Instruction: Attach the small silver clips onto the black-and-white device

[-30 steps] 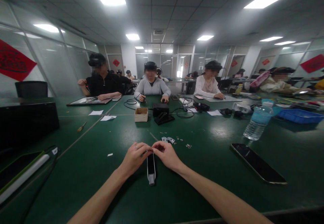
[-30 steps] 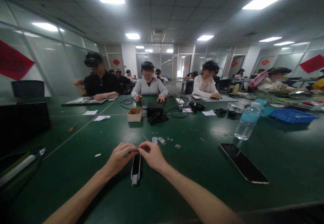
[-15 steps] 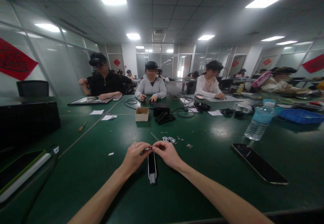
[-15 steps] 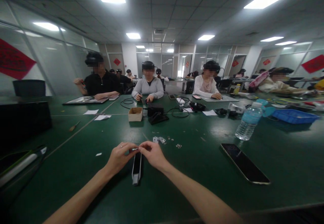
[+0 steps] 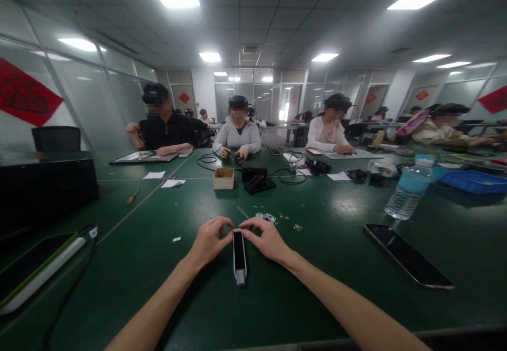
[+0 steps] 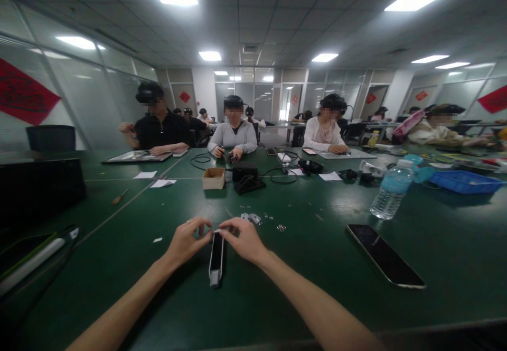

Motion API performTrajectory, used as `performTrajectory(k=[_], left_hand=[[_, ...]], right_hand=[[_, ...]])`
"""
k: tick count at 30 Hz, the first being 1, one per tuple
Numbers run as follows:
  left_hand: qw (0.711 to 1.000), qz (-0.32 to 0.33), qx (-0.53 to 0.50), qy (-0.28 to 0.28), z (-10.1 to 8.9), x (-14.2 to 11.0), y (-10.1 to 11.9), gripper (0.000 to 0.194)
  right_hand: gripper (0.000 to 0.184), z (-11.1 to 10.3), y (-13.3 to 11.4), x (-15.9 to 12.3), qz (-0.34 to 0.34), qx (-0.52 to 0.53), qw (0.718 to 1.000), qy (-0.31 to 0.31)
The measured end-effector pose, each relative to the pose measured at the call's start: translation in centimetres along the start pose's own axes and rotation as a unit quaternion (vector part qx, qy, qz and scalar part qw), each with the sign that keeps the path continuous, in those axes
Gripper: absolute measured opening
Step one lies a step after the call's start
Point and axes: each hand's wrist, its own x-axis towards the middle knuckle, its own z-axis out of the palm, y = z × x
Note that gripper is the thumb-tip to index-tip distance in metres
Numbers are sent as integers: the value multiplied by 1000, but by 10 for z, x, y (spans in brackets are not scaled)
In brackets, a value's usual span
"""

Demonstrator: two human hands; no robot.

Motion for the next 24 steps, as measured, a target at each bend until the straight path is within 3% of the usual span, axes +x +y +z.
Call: performTrajectory(k=[4, 9, 13, 24], left_hand=[[999, -39, 13, -22, -4, 1, -13, 13], [987, -114, -8, -115, -12, 2, -18, 14], [975, -147, -43, -158, -14, 3, -17, 17], [966, -173, -83, -171, -15, 5, -11, 21]], right_hand=[[15, -11, 11, 2, -11, -108, 994, 11], [21, -14, 23, 2, 14, -162, 986, -46], [21, -11, 24, 1, 18, -189, 979, -71], [17, -7, 21, 4, 12, -194, 978, -73]])
